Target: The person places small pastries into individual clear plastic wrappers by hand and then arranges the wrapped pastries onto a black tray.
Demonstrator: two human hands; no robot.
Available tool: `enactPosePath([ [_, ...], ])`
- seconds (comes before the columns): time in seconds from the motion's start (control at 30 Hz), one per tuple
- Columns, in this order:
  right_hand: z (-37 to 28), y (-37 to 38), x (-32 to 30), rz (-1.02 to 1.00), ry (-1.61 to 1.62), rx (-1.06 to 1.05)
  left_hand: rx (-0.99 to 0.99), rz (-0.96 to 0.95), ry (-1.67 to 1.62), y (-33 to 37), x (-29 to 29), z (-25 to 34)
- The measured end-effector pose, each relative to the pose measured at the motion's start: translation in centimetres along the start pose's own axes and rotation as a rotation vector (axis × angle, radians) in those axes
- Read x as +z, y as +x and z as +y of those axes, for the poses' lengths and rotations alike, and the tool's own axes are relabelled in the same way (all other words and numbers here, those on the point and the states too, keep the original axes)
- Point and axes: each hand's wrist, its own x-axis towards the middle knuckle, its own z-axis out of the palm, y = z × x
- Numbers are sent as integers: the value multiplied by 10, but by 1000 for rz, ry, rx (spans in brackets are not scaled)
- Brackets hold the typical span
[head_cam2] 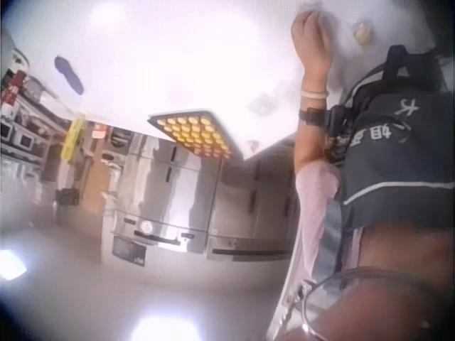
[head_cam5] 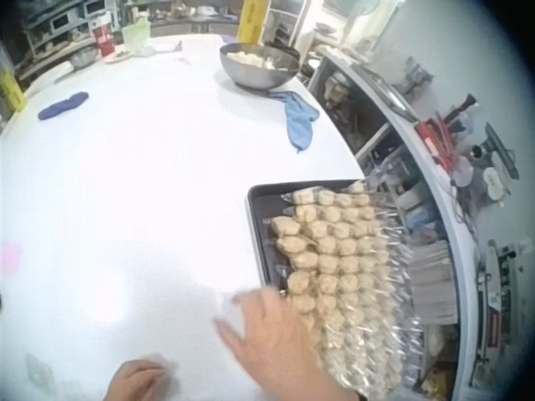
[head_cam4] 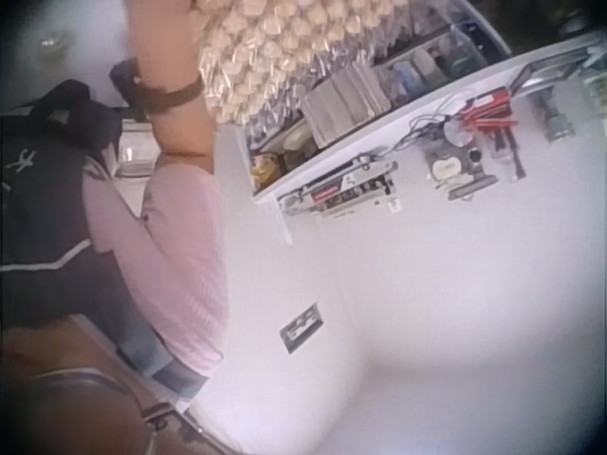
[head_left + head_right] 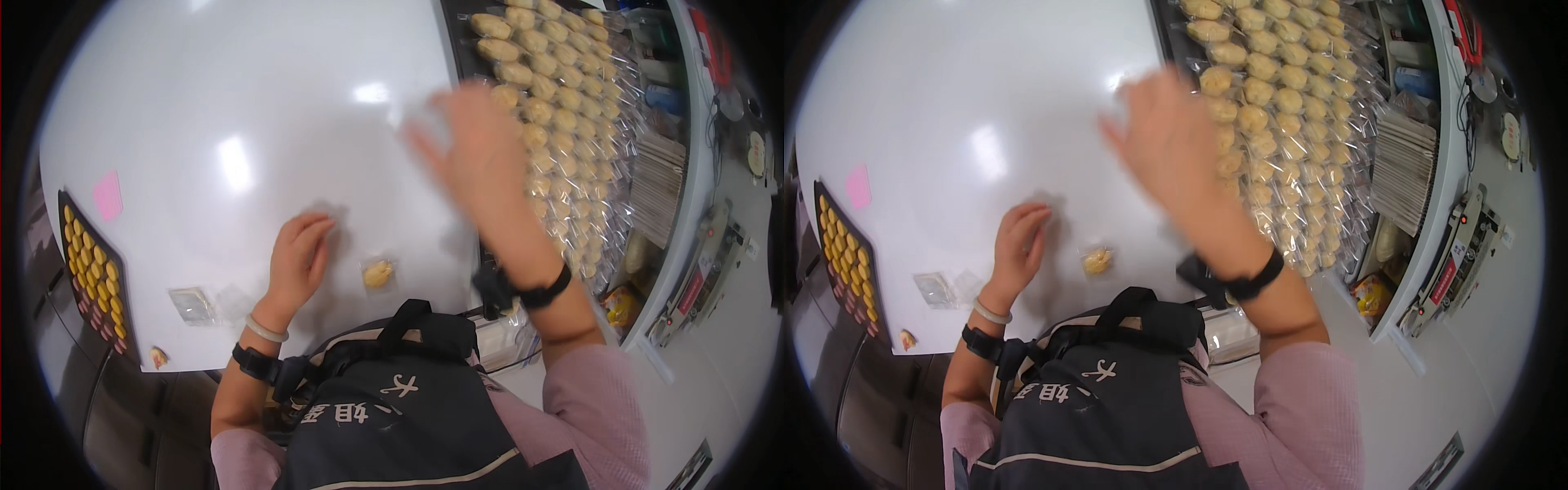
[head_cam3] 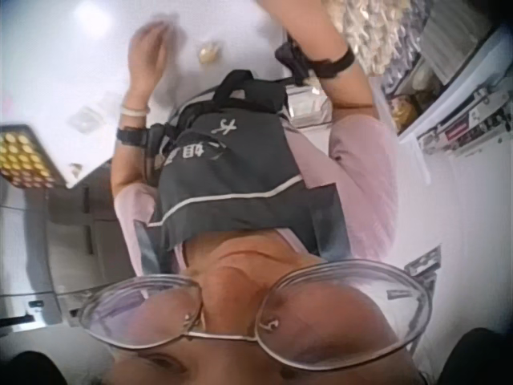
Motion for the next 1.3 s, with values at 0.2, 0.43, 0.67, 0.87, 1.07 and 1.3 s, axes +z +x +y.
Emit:
enactPosePath([
  [0.2, -78, -135, 52, -673, 204, 179, -44, 174, 73, -38, 6, -13],
  [0.43, -71, -99, 21, -298, 372, 132, -108, 407, 256, -57, -10, -43],
  [0.67, 16, 56, -45, 243, 273, 279, -68, 485, 431, -57, 4, -64],
  [0.87, 82, 116, 17, 355, -202, 170, -58, 492, 420, -58, 7, -66],
  [1.07, 48, 89, -16, 407, -172, 155, -25, 456, 418, -55, 5, -59],
  [1.3, -53, -61, -35, 255, 307, -169, -34, 511, 181, -57, -19, -69],
])
